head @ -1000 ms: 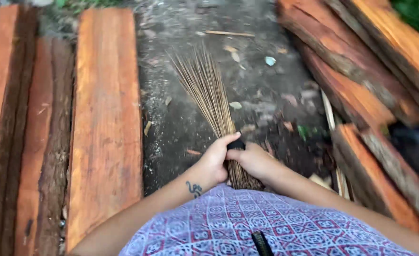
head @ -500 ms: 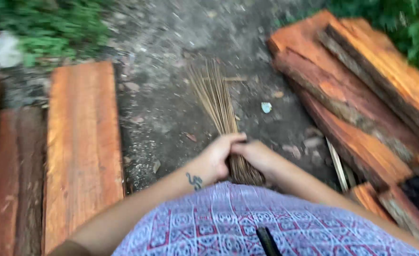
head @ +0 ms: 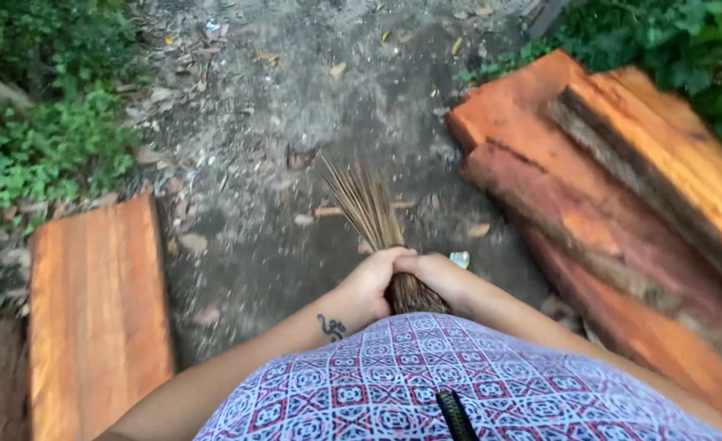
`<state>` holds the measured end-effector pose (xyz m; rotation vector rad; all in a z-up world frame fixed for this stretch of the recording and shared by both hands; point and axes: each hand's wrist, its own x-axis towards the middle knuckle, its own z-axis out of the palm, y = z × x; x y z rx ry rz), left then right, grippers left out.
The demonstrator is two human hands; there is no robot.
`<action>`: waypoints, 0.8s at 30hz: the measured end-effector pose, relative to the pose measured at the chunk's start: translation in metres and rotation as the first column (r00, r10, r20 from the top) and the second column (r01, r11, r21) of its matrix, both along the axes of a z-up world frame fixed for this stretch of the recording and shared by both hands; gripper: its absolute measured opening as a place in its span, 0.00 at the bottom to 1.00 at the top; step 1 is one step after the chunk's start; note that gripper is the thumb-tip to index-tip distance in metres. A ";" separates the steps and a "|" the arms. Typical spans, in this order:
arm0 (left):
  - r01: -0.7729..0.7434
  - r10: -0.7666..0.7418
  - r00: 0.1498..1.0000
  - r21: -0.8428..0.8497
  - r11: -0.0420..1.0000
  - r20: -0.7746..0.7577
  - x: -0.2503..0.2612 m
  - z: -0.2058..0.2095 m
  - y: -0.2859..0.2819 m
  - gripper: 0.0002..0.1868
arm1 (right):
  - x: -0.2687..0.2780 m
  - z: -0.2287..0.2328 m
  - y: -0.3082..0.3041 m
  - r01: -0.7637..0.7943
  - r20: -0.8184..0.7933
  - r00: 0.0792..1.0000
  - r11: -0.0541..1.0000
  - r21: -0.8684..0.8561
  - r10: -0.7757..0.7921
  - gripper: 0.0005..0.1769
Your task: Sweeping wood scraps, leaves, and debris on the ground using a handheld broom.
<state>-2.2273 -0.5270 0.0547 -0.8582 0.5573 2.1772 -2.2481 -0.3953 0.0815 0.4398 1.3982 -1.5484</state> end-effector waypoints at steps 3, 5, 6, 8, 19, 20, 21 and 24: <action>-0.076 0.078 0.997 -0.070 0.995 0.025 -0.103 0.035 0.002 0.13 | -0.117 0.023 -0.007 -0.069 -0.095 0.992 0.994 0.089 0.078 0.22; -0.159 0.167 0.984 -0.112 0.981 0.063 -0.141 0.045 -0.002 0.14 | -0.162 0.032 -0.016 -0.130 -0.099 0.984 0.978 0.165 0.147 0.22; -0.172 0.181 0.981 -0.135 0.976 0.064 -0.159 0.048 -0.007 0.15 | -0.181 0.036 -0.020 -0.172 -0.087 0.978 0.970 0.171 0.188 0.21; -0.198 0.207 0.978 -0.179 0.964 0.032 -0.207 0.048 -0.024 0.15 | -0.235 0.041 -0.039 -0.219 -0.107 0.966 0.963 0.156 0.237 0.20; -0.370 0.414 0.907 -0.329 0.869 0.072 -0.487 -0.002 -0.073 0.11 | -0.524 -0.030 -0.091 -0.139 0.152 0.977 0.989 -0.059 0.146 0.20; -0.367 0.410 0.909 -0.317 0.874 0.078 -0.519 -0.008 -0.078 0.11 | -0.548 -0.029 -0.092 -0.135 0.155 0.978 0.990 -0.045 0.141 0.20; -0.332 0.349 0.937 -0.262 0.906 0.021 -0.561 -0.006 -0.094 0.12 | -0.584 -0.020 -0.104 -0.096 0.114 0.988 0.995 -0.040 0.100 0.20; -0.270 0.257 0.962 -0.213 0.939 -0.088 -0.639 0.015 -0.117 0.17 | -0.669 -0.007 -0.127 -0.048 0.089 0.995 0.998 -0.044 0.052 0.21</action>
